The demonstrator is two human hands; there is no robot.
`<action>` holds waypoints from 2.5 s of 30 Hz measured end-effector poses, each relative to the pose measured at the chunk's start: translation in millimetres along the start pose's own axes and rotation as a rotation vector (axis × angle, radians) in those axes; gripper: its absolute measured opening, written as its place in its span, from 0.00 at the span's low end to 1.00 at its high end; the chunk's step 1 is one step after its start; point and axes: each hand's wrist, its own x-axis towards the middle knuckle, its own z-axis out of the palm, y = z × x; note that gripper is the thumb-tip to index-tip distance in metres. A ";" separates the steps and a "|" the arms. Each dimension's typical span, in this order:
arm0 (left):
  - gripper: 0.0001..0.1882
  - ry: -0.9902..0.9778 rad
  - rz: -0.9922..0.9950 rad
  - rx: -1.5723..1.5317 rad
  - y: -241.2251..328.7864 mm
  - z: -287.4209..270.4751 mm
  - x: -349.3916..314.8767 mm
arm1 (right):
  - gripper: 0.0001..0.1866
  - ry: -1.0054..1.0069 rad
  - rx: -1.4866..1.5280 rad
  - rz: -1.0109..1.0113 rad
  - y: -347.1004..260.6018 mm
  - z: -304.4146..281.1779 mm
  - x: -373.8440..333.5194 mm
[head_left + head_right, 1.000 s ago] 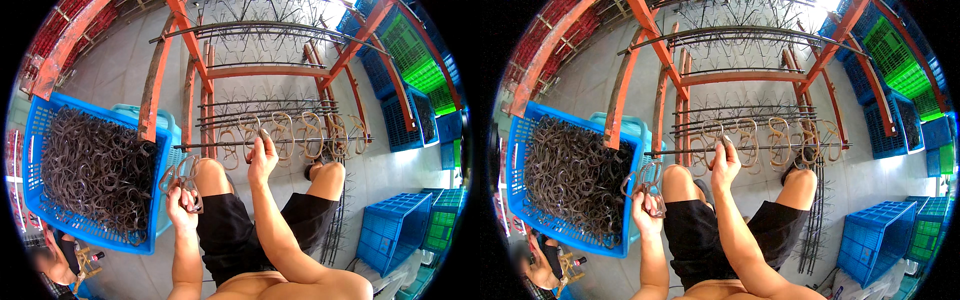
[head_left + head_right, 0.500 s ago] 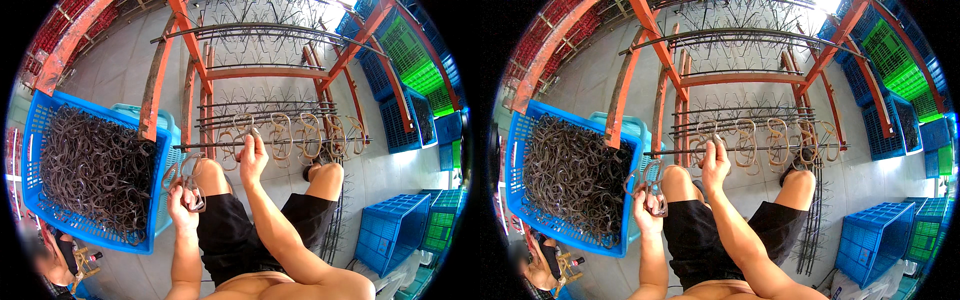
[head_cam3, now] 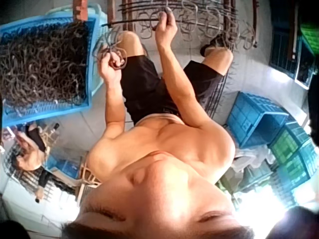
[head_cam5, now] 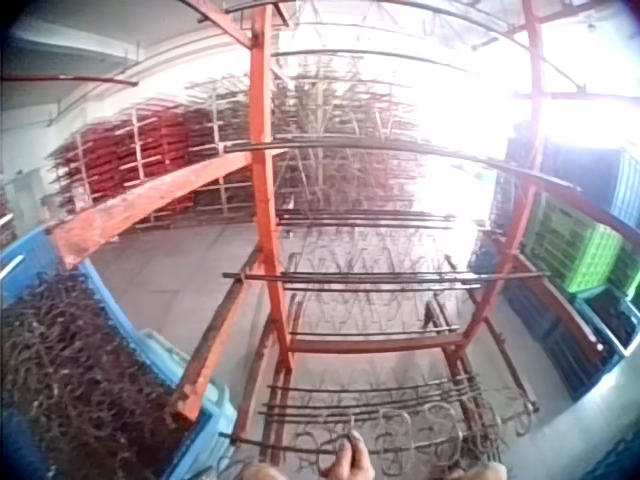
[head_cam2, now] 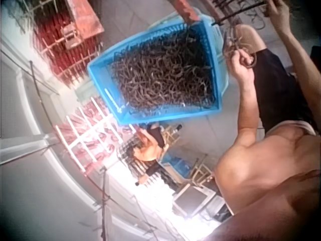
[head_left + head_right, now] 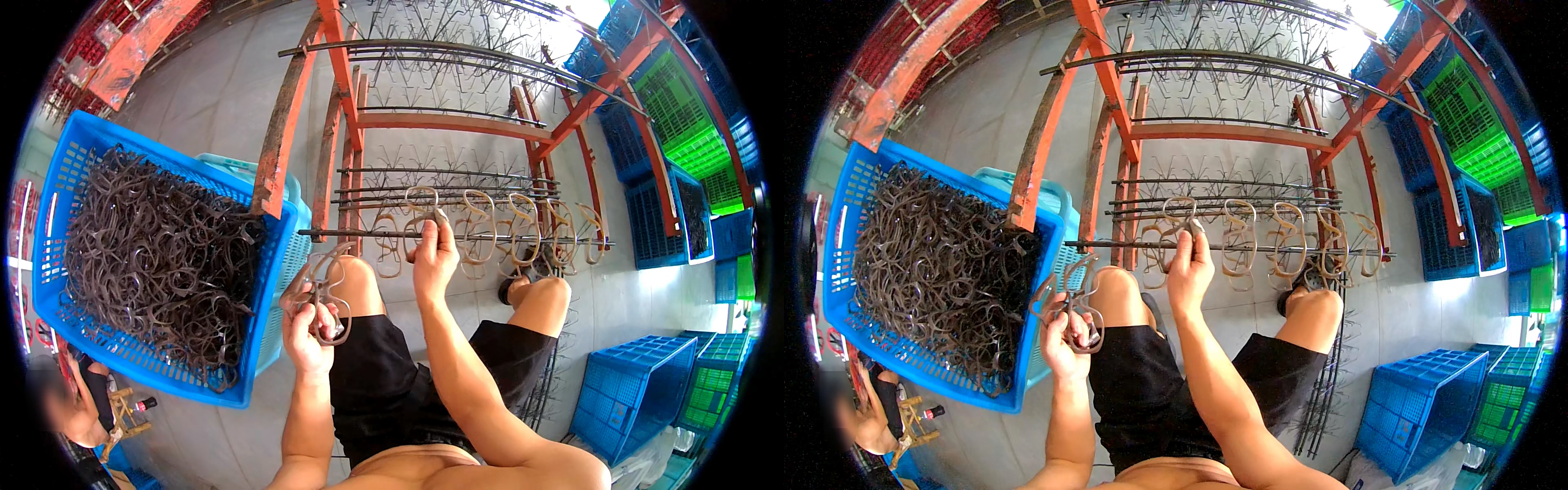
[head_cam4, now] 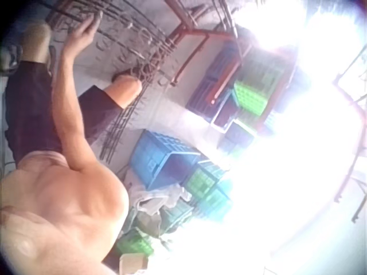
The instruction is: The person carries a metal frame to a work area and then sits to attach curved metal pieces to the frame using a blue basket of parts. The person repeatedly picks up curved pieces and secures them onto the frame's horizontal bars.
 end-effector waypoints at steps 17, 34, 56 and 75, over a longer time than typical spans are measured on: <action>0.14 -0.126 0.043 0.601 16.2 -10.2 6.4 | 0.26 -0.987 -0.107 0.088 -42.3 7.5 -79.1; 0.22 0.139 0.318 0.467 -19.9 -2.8 -25.2 | 0.32 -0.243 0.344 0.015 -59.5 15.6 -72.5; 0.15 0.077 0.126 0.469 38.1 -28.1 17.4 | 0.15 -0.886 -0.467 -0.347 -73.8 13.1 -40.9; 0.25 0.041 0.190 0.892 -38.4 -81.3 -5.3 | 0.09 -0.041 0.002 0.047 -5.5 45.8 -45.7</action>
